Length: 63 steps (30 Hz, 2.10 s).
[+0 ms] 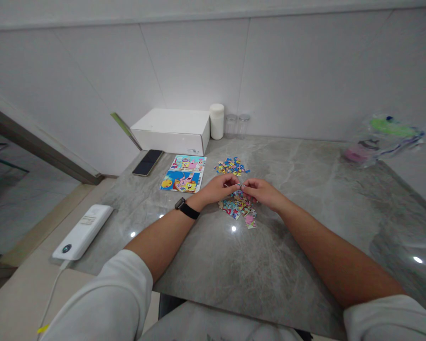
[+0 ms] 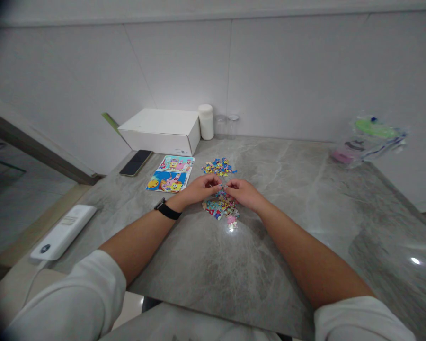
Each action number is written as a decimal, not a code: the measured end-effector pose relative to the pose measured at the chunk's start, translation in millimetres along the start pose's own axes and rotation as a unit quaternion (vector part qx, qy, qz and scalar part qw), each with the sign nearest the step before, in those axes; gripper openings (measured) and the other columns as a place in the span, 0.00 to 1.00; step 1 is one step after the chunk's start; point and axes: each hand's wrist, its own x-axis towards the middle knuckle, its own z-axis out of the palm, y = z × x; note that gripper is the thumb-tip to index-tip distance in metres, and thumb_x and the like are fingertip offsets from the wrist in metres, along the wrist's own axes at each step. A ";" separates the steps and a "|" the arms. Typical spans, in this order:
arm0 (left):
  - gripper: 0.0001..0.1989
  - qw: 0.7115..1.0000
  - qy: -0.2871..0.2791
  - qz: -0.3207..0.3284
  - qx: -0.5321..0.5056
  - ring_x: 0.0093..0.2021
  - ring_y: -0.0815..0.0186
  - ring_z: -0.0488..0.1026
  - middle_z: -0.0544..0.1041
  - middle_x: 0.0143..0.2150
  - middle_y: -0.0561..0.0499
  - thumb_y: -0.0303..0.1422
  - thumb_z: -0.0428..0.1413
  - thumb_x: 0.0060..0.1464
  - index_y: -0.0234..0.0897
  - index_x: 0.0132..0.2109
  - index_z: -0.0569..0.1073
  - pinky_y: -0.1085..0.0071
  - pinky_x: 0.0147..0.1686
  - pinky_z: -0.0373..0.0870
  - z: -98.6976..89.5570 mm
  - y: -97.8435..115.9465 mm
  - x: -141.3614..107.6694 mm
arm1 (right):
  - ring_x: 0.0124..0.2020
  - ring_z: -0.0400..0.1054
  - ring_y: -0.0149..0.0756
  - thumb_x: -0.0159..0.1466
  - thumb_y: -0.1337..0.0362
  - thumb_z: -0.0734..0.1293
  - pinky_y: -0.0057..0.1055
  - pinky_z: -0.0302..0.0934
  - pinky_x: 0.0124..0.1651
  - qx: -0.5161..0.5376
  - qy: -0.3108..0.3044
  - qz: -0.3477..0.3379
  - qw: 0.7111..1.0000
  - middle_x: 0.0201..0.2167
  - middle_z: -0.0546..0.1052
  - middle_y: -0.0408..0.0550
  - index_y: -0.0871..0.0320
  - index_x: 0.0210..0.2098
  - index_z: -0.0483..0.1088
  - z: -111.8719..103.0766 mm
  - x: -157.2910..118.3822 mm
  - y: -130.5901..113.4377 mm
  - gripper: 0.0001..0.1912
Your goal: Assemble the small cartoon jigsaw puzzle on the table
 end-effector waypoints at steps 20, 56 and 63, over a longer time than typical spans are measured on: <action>0.10 0.972 -0.030 0.099 0.213 0.43 0.62 0.73 0.77 0.40 0.49 0.39 0.60 0.65 0.37 0.39 0.78 0.67 0.46 0.69 0.7 -4.3 0.6 | 0.22 0.62 0.30 0.60 0.45 0.72 0.27 0.55 0.26 -0.061 -0.035 -0.054 0.996 0.24 0.74 0.40 0.56 0.40 0.73 -13.3 6.4 10.6 0.21; 0.06 0.941 -0.074 -0.102 0.313 0.31 0.64 0.71 0.78 0.30 0.53 0.27 0.65 0.46 0.41 0.34 0.79 0.70 0.35 0.64 -28.5 27.4 -13.8 | 0.44 0.72 0.40 0.61 0.67 0.75 0.31 0.60 0.45 -0.448 -0.078 -0.154 0.877 0.42 0.78 0.50 0.56 0.39 0.78 15.9 -25.6 -10.9 0.06; 0.07 0.935 -0.075 -0.093 0.334 0.38 0.60 0.75 0.81 0.37 0.48 0.29 0.61 0.54 0.39 0.41 0.81 0.68 0.41 0.68 -28.0 24.6 -11.3 | 0.33 0.71 0.35 0.61 0.71 0.71 0.29 0.57 0.38 -0.361 -0.051 -0.126 0.923 0.32 0.80 0.43 0.54 0.36 0.76 10.2 -24.8 -17.1 0.06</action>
